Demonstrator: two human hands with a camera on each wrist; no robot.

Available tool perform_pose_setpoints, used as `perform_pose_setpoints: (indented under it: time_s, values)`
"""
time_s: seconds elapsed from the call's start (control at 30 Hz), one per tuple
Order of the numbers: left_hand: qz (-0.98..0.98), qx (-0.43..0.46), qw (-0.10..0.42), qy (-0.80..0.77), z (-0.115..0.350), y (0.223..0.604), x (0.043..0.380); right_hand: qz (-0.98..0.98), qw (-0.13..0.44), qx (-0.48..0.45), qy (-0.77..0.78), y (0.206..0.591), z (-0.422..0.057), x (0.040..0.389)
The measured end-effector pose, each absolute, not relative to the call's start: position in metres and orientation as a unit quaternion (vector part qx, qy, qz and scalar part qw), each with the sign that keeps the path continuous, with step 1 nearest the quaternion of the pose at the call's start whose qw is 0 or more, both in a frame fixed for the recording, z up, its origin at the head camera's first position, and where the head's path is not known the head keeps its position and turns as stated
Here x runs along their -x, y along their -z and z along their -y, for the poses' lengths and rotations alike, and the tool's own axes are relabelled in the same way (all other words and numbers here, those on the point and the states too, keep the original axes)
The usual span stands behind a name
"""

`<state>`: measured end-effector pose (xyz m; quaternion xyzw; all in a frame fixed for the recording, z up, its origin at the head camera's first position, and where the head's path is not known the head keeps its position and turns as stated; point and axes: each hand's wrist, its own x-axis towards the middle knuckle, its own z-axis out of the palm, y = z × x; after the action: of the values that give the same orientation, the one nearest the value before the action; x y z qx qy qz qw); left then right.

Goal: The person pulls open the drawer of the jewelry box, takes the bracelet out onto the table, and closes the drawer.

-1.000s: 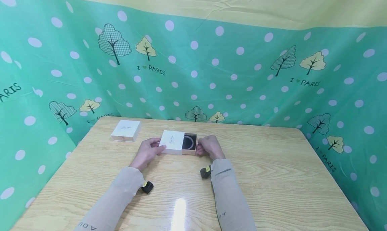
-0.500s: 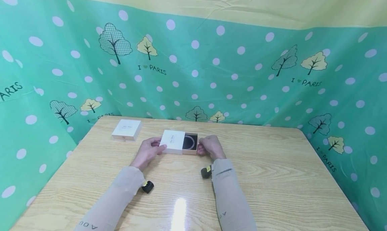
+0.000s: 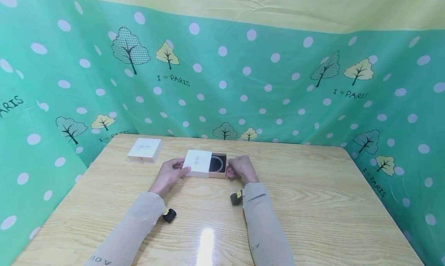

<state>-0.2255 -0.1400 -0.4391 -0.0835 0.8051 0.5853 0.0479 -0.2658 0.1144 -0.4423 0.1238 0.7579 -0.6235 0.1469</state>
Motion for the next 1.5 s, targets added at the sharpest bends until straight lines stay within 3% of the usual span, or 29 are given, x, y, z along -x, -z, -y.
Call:
perform_pose_setpoints:
  time_s: [1.5]
  values:
    - [-0.811,0.078,0.053,-0.578,0.1412,0.4392,0.2242,-0.747,0.140,-0.132,0.636,0.4431,-0.1145,0.2649]
